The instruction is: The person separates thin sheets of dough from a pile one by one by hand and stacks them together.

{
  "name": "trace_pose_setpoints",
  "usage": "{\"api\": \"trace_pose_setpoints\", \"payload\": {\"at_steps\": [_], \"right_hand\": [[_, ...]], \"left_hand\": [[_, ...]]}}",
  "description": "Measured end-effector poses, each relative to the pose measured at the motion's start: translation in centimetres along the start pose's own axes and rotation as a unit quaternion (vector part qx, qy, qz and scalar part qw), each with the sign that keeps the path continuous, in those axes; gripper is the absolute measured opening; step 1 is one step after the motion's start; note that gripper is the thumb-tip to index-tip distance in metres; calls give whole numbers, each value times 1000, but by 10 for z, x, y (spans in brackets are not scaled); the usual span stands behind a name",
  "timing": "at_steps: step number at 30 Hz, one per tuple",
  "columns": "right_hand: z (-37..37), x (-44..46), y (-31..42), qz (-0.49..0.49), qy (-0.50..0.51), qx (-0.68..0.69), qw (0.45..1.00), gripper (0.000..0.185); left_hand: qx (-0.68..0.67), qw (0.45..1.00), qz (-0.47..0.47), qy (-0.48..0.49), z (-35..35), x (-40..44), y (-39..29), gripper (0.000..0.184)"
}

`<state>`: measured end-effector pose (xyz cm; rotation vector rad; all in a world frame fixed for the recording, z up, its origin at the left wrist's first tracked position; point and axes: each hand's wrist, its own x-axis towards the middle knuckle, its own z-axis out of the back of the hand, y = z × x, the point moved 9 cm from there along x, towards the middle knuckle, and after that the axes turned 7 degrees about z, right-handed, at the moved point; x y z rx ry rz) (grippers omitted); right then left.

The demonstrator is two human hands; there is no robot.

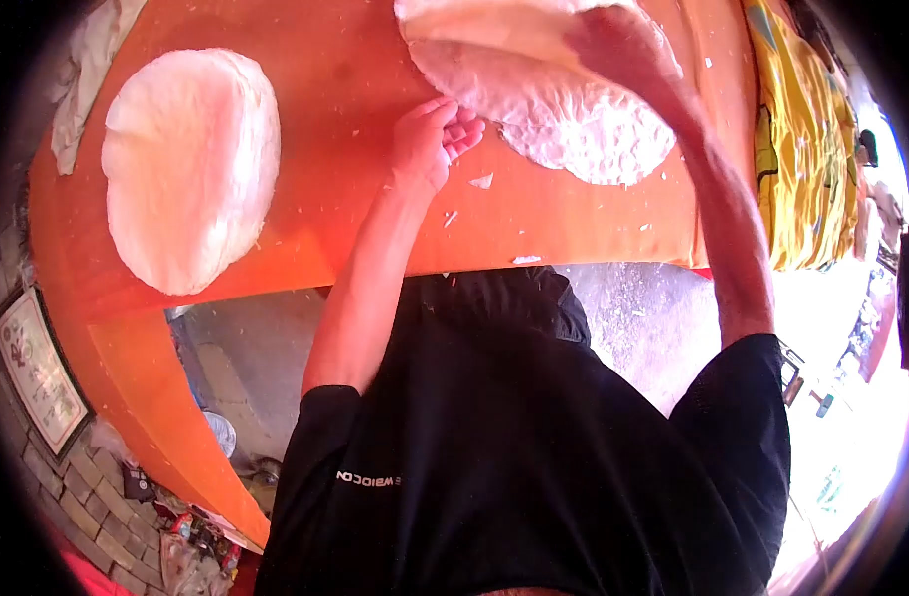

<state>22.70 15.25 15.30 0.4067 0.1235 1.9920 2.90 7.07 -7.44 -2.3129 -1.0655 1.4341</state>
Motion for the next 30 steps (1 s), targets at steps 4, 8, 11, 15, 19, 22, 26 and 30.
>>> {"api": "trace_pose_setpoints", "payload": {"at_steps": [4,8,11,15,19,22,26,30], "right_hand": [[59,21,28,20,-74,-91,993,16],[-31,-15,18,35,27,-182,982,10],[-127,-61,-16,34,40,-73,996,8],[-116,-62,0,-14,33,-60,998,10],[-120,-53,5,-16,76,-44,996,15],[-107,-68,32,39,-31,18,999,32],[-123,-68,35,-9,-9,-55,998,31],[-141,-51,19,-1,-10,-54,998,15]], "left_hand": [[-4,1000,13,27,-3,11,1,18],[49,997,57,-32,-7,15,12,15],[86,994,57,-22,-15,18,12,13],[76,996,38,-4,-23,15,5,13],[30,997,3,71,-38,20,-6,23],[-11,996,-6,88,-44,18,-16,21],[-22,997,0,78,-47,16,-7,18],[-2,998,-7,60,-42,14,-8,19]]}}
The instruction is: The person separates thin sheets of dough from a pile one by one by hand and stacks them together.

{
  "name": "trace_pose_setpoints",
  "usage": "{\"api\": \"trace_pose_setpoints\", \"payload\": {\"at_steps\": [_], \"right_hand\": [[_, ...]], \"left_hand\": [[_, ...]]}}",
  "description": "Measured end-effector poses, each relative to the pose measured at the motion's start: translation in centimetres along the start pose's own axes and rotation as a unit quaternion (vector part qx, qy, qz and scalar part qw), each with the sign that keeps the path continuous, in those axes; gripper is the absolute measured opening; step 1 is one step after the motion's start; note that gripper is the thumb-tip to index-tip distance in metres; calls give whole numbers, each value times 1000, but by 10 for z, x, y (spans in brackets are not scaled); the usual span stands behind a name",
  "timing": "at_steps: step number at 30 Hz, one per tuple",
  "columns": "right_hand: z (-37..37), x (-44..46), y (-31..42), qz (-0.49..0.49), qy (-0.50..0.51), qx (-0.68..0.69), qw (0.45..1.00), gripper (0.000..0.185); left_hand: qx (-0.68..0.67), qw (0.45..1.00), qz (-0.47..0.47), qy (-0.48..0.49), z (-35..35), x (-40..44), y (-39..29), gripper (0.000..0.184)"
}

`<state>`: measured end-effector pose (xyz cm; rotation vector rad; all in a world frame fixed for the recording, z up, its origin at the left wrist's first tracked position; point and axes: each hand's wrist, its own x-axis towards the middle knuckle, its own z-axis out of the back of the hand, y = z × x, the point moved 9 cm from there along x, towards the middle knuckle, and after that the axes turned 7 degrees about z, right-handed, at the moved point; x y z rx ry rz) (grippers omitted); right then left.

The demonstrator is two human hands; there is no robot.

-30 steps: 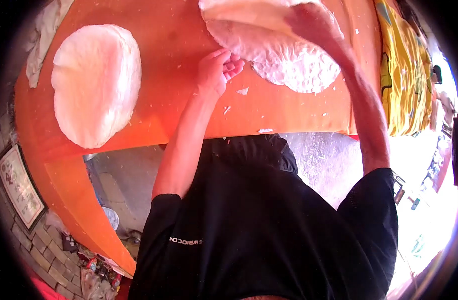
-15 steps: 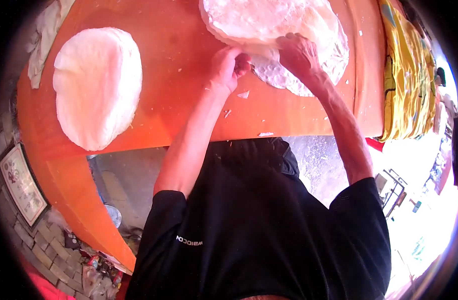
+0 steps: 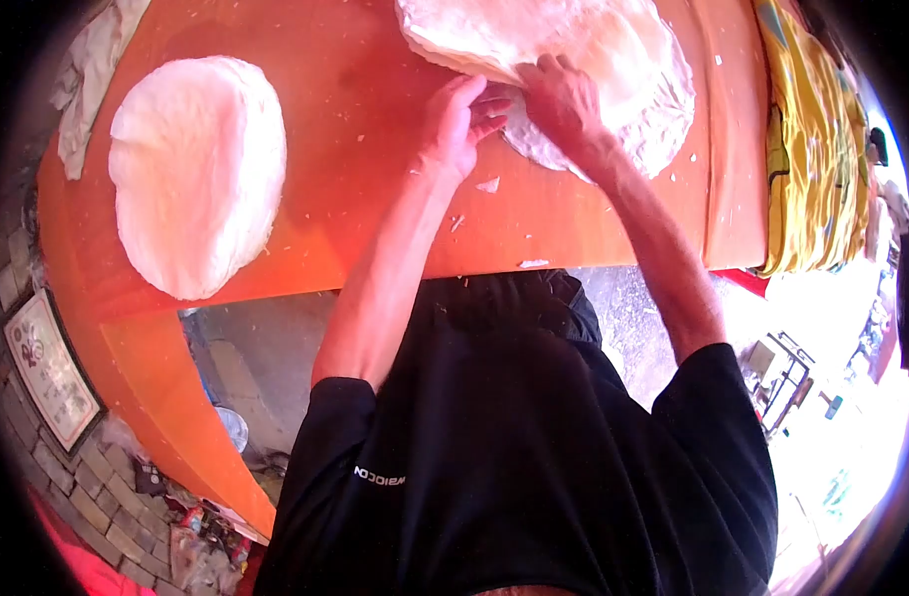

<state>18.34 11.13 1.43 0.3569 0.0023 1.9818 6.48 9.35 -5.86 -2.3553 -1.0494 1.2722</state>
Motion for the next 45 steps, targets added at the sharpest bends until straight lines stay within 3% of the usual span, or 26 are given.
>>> {"api": "trace_pose_setpoints", "payload": {"at_steps": [1,3,4,6,7,9,10,14,15,16,18,19,21,22,24,26,29,30,32,33,35,41,45], "right_hand": [[6,6,-8,30,-34,-1,999,8],[17,29,-40,-32,146,-122,981,17],[49,42,-39,-32,147,-122,981,17],[166,49,-20,-54,-146,-95,983,14],[179,51,-10,-24,-152,-79,985,17],[153,44,6,10,-50,-50,997,14],[114,26,0,33,17,-129,991,14],[71,11,-10,-66,67,11,996,14],[59,14,-25,-85,165,-9,983,17],[67,26,-43,-88,163,-11,983,17],[114,51,-78,14,-13,-107,994,15],[163,66,-54,67,-100,-155,981,20],[266,65,-26,-114,-96,-143,978,19],[292,52,0,-55,-185,-170,966,19],[305,36,18,6,-271,-196,942,19],[251,19,4,18,-129,-191,973,12],[132,-37,-22,37,87,-180,979,20],[85,-57,-31,55,72,-137,986,12],[29,-89,-34,-1,178,-32,983,8],[32,-96,-30,-2,103,-18,995,7],[49,-94,-26,-29,77,-8,997,9],[57,-88,-22,1,29,4,1000,6],[40,-79,-9,-14,68,-15,997,10]], "left_hand": [[7,1000,2,-20,7,-1,3,21],[42,999,16,-20,10,-18,12,31],[97,994,22,-54,16,-29,19,35],[157,983,50,-86,25,-44,39,38],[157,983,50,-85,22,-47,44,38],[57,992,89,-74,13,-49,64,33],[37,994,82,-66,8,-47,69,27],[49,992,96,-65,2,-42,78,22],[51,992,96,-63,-1,-41,79,22],[71,992,76,-71,-4,-38,76,23],[92,991,60,-78,-8,-38,78,25],[147,984,21,-97,-9,-38,73,28],[202,973,-16,-114,-10,-42,70,31],[175,975,8,-135,-1,-48,73,35],[134,976,34,-168,17,-62,80,41],[104,981,45,-154,16,-69,79,38],[48,990,69,-111,12,-62,86,31],[23,993,84,-80,6,-58,93,27],[10,993,89,-73,1,-56,97,23],[-2,993,95,-66,0,-55,100,19],[-16,992,98,-73,3,-54,102,15],[45,991,64,-108,-2,-56,94,22],[42,994,26,-97,-10,-55,91,20]]}}
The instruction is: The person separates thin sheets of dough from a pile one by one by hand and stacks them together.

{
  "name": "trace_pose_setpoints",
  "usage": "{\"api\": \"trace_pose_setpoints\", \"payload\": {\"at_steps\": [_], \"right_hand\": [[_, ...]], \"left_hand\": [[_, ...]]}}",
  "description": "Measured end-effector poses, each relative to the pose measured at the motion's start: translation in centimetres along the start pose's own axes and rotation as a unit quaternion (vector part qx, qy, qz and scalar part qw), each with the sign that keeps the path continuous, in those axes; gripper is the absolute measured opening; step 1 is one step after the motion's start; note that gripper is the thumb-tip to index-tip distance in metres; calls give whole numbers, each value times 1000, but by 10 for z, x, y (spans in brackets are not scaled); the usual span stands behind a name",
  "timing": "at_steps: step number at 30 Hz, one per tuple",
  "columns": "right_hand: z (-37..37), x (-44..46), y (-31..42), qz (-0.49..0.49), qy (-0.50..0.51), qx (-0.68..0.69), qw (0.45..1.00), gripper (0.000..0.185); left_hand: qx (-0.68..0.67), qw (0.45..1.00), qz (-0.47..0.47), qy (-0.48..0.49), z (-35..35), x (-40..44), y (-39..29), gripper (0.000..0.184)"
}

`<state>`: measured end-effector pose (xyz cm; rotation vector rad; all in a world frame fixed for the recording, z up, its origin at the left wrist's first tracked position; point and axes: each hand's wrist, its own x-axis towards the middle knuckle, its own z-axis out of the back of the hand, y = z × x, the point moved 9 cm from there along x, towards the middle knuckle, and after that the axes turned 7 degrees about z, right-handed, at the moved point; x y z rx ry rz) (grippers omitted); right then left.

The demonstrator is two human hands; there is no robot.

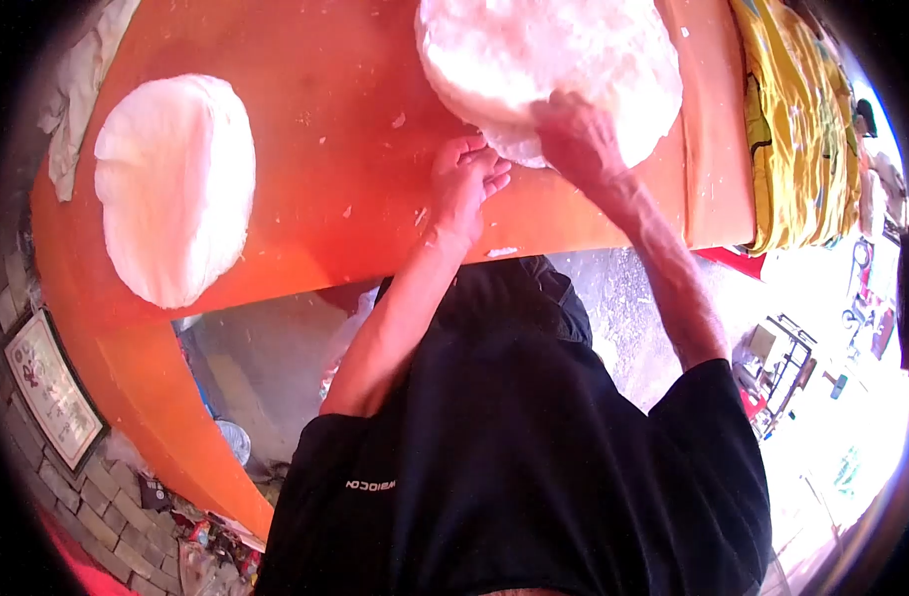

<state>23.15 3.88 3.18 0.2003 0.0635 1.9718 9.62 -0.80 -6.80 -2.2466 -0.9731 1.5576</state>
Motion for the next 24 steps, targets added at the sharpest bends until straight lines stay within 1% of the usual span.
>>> {"api": "trace_pose_setpoints", "payload": {"at_steps": [1,2,3,4,5,6,7,8,10,11,12,14,15,16,17,19,20,21,22,23,24], "right_hand": [[-9,-6,5,-9,34,36,999,20],[-3,-14,12,-9,-2,54,999,33],[6,-21,19,-6,-33,60,998,37],[15,-27,23,-4,-63,67,996,41],[15,-27,27,-7,-60,67,996,41],[21,-25,31,-24,-80,45,996,36],[27,-22,30,-39,-105,20,993,31],[23,-21,27,-40,-108,19,993,31],[0,-16,11,-79,-44,10,996,23],[-4,-13,5,-86,-7,20,996,19],[1,-11,-2,-91,-11,14,996,19],[30,5,12,-37,23,-20,999,20],[44,3,28,33,-61,-25,997,21],[85,7,55,127,-172,66,975,8],[72,22,81,90,14,10,996,8],[88,9,137,179,-109,93,973,6],[81,5,158,220,-100,155,958,4],[94,12,170,198,-38,176,963,4],[108,18,169,199,-42,179,963,4],[127,21,166,207,-89,246,943,4],[141,23,162,216,-103,308,921,6]], "left_hand": [[-44,999,-1,20,-1,-1,0,18],[-89,995,0,38,0,-1,1,17],[-113,992,-5,59,2,2,2,14],[-114,992,-6,59,4,5,0,14],[-132,988,-12,84,0,5,-2,13],[-149,982,-20,110,-5,4,-3,13],[-144,982,-27,117,-12,0,-8,12],[-142,982,-28,120,-14,-1,-12,12],[-119,985,-36,120,-20,-2,-18,22],[-116,984,-36,129,-23,-3,-21,22],[-123,981,-18,147,-25,-5,-23,29],[-139,977,2,165,-24,-9,-25,43],[-176,971,21,162,-22,-11,-22,42],[-212,964,40,159,-21,-13,-20,41],[-235,956,44,167,-20,-14,-22,42],[-268,945,32,181,-14,-19,-29,43],[-280,941,18,188,-6,-24,-34,45],[-290,937,5,193,3,-29,-39,46],[-295,936,-14,193,14,-35,-45,47],[-299,934,-35,193,25,-40,-51,48],[-298,933,-55,191,37,-45,-57,49]]}}
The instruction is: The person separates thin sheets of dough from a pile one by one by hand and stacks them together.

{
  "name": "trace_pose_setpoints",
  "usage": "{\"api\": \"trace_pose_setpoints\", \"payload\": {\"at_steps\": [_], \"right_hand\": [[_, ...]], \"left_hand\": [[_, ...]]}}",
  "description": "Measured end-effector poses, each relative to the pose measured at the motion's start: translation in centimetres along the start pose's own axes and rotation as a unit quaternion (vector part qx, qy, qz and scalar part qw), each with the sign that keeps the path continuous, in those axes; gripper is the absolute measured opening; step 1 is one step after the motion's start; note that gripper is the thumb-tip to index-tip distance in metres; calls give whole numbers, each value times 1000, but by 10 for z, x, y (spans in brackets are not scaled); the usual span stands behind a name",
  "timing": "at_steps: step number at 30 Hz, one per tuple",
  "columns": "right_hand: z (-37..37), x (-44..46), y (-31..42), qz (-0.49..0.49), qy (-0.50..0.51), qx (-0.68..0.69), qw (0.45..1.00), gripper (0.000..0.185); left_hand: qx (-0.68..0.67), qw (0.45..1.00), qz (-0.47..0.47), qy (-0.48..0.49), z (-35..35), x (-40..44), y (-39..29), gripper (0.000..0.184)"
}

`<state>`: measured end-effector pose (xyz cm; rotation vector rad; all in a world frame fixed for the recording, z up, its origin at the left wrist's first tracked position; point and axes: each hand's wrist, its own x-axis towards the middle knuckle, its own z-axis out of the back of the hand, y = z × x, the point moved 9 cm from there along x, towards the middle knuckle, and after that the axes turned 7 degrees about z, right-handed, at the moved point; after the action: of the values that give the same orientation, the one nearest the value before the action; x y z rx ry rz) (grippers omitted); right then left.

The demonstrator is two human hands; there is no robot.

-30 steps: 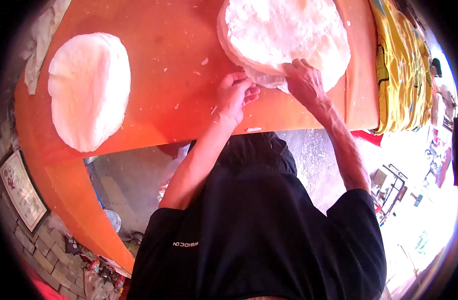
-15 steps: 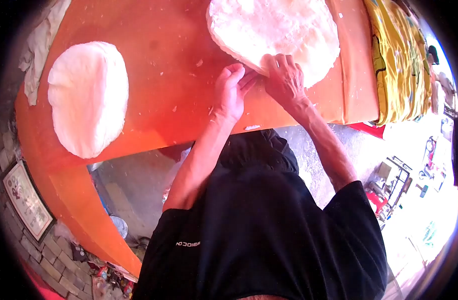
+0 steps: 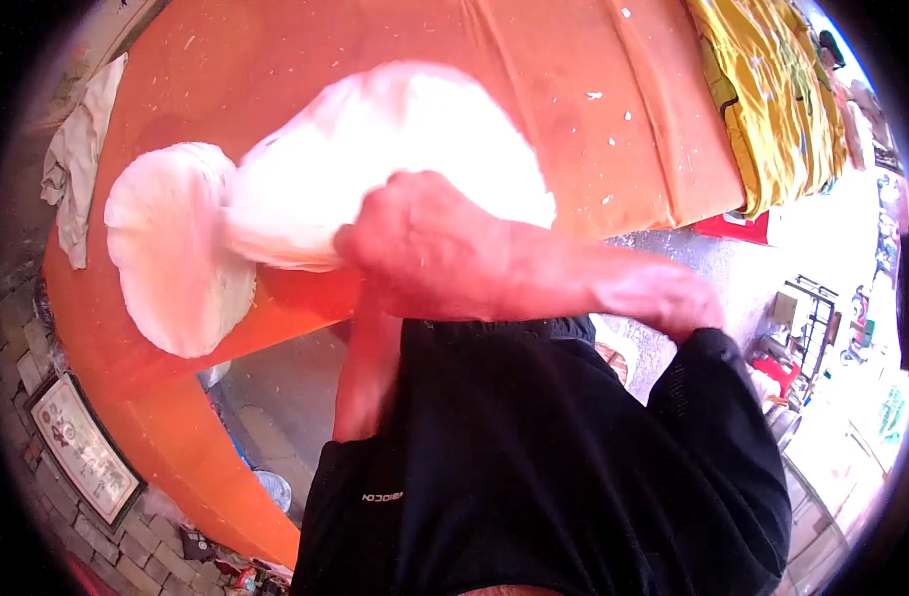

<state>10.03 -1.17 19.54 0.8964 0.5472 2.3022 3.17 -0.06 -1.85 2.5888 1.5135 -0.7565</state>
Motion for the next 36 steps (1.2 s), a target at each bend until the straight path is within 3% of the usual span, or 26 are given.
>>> {"api": "trace_pose_setpoints", "payload": {"at_steps": [4,7,10,12,16,18,19,21,24,26,28,32,33,34,36], "right_hand": [[53,15,-12,-53,-16,280,958,15],[69,4,-75,-199,-58,414,886,22],[39,-45,-184,-371,-95,388,839,30],[-3,-112,-269,-442,-64,285,848,36],[-27,-133,-277,-434,-101,358,820,47],[-16,-132,-268,-408,-104,188,887,51],[-15,-133,-271,-407,-103,188,888,51],[-26,-128,-271,-349,-129,321,871,51],[-33,-140,-291,-323,-95,277,900,49],[-28,-134,-287,-350,-113,282,886,50],[-26,-139,-283,-431,-160,346,818,50],[-5,-117,-265,-457,-149,320,816,41],[-13,-120,-271,-453,-171,398,779,36],[-21,-135,-284,-449,-166,404,780,36],[-61,-164,-309,-526,-163,577,603,35]], "left_hand": [[50,993,-102,-14,18,-31,-63,53],[129,974,-172,-66,33,-54,-116,57],[194,954,-193,-126,48,-65,-144,61],[212,949,-172,-160,62,-55,-138,62],[254,930,-183,-194,93,-32,-126,55],[289,914,-205,-199,91,-32,-120,49],[324,889,-215,-243,84,-33,-118,51],[371,830,-230,-347,90,-41,-123,46],[426,803,-234,-344,97,-30,-126,43],[392,824,-242,-330,98,-29,-124,42],[501,767,-249,-315,96,-27,-132,44],[355,854,-196,-328,94,-34,-121,39],[352,851,-205,-333,94,-37,-122,39],[346,852,-206,-335,97,-40,-122,38],[338,852,-218,-335,95,-40,-126,38]]}}
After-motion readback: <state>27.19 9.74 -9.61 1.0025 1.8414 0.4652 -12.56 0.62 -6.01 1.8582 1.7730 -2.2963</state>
